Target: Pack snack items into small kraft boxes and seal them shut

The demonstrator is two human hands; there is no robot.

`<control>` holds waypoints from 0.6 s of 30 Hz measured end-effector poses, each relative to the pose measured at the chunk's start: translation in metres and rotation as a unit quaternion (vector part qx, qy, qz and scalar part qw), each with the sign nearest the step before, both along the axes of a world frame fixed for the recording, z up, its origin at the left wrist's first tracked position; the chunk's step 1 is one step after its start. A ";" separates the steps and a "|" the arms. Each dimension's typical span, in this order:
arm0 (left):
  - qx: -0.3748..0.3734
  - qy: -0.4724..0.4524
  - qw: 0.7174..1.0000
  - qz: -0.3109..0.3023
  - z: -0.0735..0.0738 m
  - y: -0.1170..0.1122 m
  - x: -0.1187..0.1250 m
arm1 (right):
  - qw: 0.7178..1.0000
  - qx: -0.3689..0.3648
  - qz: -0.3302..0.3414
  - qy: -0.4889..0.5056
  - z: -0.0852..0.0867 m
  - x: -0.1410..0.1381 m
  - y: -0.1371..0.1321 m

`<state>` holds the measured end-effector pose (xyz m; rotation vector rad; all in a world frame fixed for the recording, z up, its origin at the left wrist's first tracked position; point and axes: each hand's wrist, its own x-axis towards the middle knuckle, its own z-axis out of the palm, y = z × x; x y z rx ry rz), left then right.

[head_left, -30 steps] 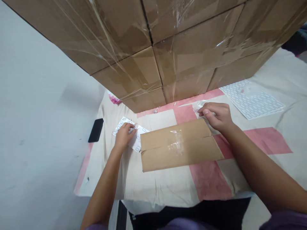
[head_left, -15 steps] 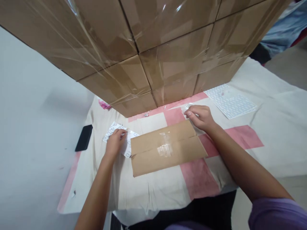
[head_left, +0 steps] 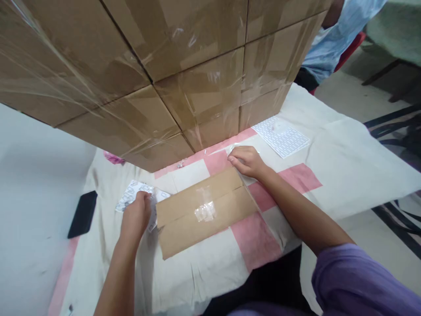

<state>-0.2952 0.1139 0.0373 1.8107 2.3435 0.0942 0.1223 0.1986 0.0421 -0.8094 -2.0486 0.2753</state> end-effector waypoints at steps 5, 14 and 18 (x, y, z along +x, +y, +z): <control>0.054 -0.139 0.988 0.028 0.010 -0.004 0.002 | 1.000 0.013 0.004 0.025 -0.001 0.000 0.001; 0.222 -0.317 0.921 0.044 0.075 -0.018 0.058 | 0.990 0.084 -0.059 0.093 0.008 0.004 0.003; 0.228 -0.348 0.909 -0.027 0.113 -0.023 0.107 | 0.988 0.093 -0.060 0.110 0.012 0.006 0.001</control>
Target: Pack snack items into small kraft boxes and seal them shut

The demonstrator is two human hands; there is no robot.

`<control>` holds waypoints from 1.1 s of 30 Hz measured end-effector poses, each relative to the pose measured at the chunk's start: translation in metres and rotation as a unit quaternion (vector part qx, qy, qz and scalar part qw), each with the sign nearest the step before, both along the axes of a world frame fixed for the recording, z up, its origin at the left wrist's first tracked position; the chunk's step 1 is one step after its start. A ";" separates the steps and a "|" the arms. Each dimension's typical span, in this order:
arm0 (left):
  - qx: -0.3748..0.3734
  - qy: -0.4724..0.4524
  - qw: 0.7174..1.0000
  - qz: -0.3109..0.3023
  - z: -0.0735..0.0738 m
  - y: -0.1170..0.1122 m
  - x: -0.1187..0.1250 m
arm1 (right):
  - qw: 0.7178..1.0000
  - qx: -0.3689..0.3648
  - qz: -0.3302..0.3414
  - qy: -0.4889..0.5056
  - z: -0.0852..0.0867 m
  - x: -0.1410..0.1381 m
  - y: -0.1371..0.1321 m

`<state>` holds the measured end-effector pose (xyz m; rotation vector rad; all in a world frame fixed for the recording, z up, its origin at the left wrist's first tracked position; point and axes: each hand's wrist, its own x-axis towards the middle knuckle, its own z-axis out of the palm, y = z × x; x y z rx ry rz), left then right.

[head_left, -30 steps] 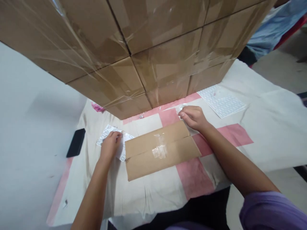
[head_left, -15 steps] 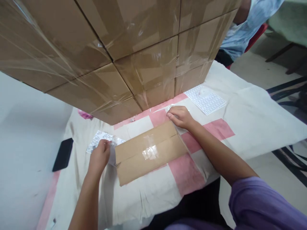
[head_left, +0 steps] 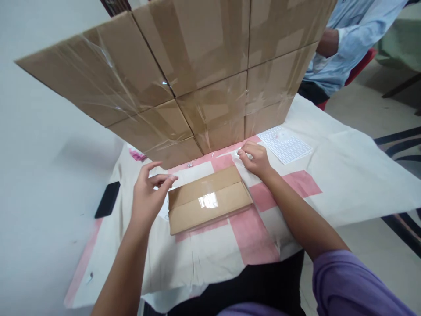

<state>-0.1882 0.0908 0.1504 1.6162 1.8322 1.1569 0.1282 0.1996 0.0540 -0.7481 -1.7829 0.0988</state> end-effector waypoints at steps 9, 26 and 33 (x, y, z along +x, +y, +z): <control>0.010 -0.043 0.989 -0.142 0.027 -0.002 0.068 | 0.998 0.054 0.036 0.004 0.015 -0.011 -0.014; -0.001 0.054 0.958 -0.280 -0.013 0.026 0.099 | 0.983 -0.024 0.176 0.034 0.018 -0.020 -0.021; -0.032 -0.037 0.949 -0.310 -0.013 0.029 0.094 | 0.980 -0.073 0.181 0.029 0.025 -0.021 -0.027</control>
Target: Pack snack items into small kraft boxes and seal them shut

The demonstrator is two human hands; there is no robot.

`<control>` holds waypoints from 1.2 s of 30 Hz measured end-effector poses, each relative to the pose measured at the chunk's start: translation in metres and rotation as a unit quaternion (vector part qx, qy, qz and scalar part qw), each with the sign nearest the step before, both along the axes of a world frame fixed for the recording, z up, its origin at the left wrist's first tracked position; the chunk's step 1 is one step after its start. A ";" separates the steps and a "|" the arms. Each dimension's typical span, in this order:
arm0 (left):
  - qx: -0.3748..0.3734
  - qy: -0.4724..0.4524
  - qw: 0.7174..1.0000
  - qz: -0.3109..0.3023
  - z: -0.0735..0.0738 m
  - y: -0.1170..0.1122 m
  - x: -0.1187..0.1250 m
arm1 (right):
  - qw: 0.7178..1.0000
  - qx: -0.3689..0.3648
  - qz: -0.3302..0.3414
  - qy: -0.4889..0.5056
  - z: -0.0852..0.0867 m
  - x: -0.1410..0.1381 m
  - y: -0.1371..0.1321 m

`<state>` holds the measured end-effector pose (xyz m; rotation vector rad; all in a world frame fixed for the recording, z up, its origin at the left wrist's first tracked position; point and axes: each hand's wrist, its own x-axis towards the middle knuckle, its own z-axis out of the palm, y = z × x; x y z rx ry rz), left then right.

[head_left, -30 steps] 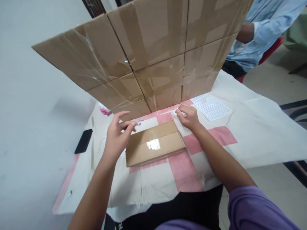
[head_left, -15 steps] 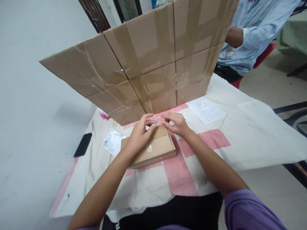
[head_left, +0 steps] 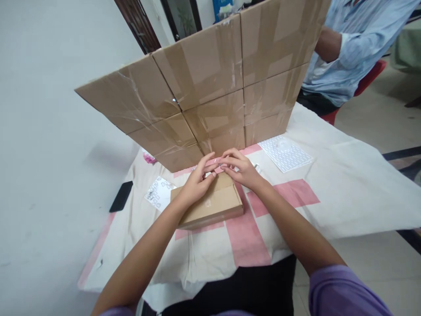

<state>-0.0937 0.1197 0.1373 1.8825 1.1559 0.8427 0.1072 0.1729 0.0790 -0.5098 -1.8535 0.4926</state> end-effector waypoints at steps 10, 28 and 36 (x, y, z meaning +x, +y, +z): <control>0.012 0.095 0.994 0.060 -0.001 0.000 -0.003 | 0.957 -0.190 -0.081 0.205 0.006 -0.005 0.001; 0.093 0.277 0.955 0.054 0.007 -0.012 -0.001 | 0.775 -0.557 -0.043 0.296 -0.036 0.003 -0.091; 0.119 0.293 0.947 0.057 0.009 -0.019 0.000 | 0.803 -0.541 0.017 0.250 -0.044 0.005 -0.096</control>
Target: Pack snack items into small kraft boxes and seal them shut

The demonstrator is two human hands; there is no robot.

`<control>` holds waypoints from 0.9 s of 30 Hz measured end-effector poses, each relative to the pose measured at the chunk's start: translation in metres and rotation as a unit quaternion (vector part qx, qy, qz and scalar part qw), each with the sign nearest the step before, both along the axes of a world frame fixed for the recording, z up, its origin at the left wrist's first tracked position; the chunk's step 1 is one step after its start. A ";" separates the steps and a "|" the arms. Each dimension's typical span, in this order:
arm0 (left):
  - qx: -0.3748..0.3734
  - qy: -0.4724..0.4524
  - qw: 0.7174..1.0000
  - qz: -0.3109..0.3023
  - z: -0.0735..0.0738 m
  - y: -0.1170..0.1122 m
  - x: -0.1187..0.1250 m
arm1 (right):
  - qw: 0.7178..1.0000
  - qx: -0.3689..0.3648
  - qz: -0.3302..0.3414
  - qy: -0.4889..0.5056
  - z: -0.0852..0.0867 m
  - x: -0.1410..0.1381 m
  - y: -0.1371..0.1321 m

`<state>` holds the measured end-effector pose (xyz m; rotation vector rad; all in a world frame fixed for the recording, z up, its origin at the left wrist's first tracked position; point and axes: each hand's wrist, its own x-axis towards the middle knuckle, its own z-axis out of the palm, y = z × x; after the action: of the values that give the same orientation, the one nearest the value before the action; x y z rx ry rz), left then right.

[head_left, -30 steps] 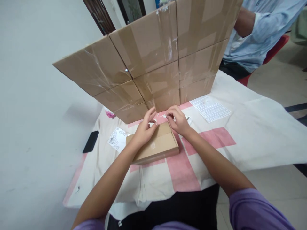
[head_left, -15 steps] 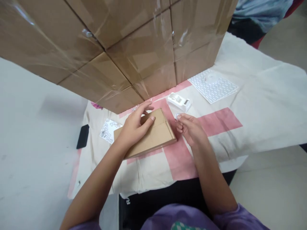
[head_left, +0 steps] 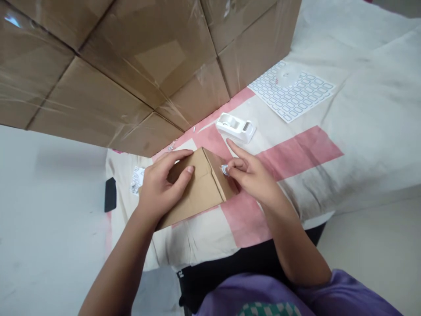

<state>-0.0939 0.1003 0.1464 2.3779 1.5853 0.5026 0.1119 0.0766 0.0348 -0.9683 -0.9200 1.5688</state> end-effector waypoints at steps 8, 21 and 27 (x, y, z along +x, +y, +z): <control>0.008 0.000 1.000 -0.023 -0.001 -0.004 -0.002 | 1.000 0.007 0.002 -0.010 0.001 0.001 -0.001; 0.017 0.012 1.000 -0.004 0.000 -0.004 0.003 | 0.989 0.043 -0.018 -0.143 0.004 -0.001 -0.006; 0.016 0.021 1.000 0.005 -0.001 -0.003 0.002 | 0.980 0.080 -0.031 -0.182 0.004 0.004 -0.010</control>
<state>-0.0915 0.0974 0.1452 2.4211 1.6187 0.4869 0.1160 0.0661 0.0392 -1.1777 -1.2363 1.2628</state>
